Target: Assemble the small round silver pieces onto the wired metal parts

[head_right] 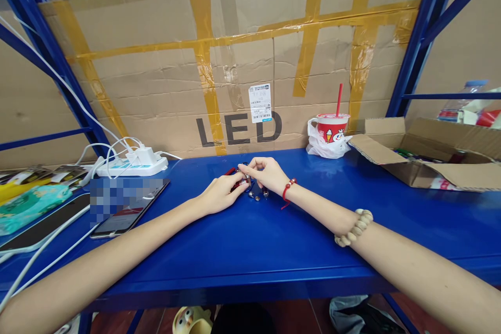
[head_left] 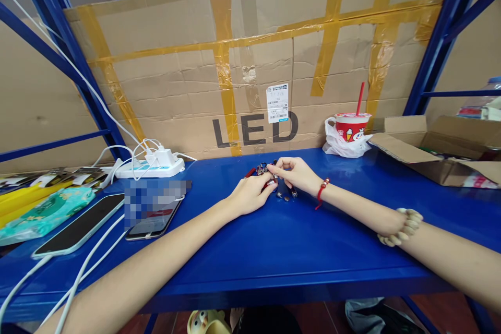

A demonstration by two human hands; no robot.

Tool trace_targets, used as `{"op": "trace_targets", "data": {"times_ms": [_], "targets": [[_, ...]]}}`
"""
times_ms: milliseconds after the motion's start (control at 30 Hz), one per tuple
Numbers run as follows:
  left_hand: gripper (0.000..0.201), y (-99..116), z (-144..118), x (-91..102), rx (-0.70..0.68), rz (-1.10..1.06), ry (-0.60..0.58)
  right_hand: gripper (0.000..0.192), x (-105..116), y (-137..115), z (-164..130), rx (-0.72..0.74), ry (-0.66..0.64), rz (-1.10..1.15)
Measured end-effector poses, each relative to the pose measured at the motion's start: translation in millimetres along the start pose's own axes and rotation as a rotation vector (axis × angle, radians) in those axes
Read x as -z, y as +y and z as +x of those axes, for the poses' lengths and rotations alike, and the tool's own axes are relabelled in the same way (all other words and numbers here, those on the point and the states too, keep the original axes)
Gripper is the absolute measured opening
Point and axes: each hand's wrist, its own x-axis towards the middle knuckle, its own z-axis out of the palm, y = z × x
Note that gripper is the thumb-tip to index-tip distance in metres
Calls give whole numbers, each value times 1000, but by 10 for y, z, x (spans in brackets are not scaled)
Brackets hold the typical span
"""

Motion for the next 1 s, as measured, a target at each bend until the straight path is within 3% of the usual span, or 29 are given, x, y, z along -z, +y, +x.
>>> {"op": "trace_targets", "data": {"times_ms": [567,1000], "targets": [[25,-1,11,-11,-48,62,-42,37,1,-16,-17,-17,-111,-59],[25,14,11,13,-62,44,-53,36,7,-13,-22,-9,-119,-44]]}}
